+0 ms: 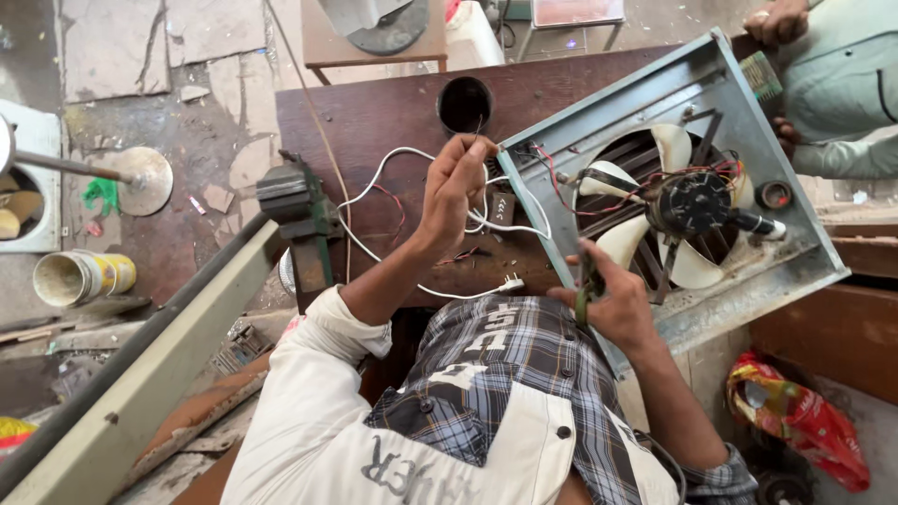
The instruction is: The person repairs a wall-mounted fan by stripping wires with shears, twisting connections, and securing them with electrical tape. They handle the fan motor, wires, and a power cord throughout the process.
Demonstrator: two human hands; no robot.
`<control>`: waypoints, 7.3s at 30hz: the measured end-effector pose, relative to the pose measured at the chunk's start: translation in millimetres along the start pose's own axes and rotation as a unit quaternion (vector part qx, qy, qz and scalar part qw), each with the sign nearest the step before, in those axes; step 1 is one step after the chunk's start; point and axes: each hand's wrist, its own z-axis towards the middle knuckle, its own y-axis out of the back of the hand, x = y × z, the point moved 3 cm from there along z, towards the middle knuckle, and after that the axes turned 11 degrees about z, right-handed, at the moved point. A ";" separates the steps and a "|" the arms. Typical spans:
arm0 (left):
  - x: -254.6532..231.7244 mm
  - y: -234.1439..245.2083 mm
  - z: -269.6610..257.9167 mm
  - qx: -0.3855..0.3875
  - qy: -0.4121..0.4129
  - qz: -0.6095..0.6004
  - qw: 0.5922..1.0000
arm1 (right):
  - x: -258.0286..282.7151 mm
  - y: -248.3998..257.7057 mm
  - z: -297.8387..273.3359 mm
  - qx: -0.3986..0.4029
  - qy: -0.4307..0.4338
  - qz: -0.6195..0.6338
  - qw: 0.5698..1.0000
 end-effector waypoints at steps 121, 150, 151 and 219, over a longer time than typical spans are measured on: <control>120.2 29.2 -27.1 -0.004 0.051 0.126 0.991 | -100.6 -91.4 100.8 -0.056 -0.276 0.422 0.862; 127.4 58.9 67.9 -0.102 -0.135 0.494 0.853 | -120.5 -79.6 184.0 0.028 0.112 -0.190 0.975; 130.7 60.6 69.8 -0.116 -0.108 0.456 0.876 | -127.7 -82.1 185.7 0.018 0.074 -0.197 0.977; 172.1 11.2 40.3 -0.203 0.018 0.274 0.940 | -144.3 -100.1 151.0 -0.085 -0.255 0.303 0.914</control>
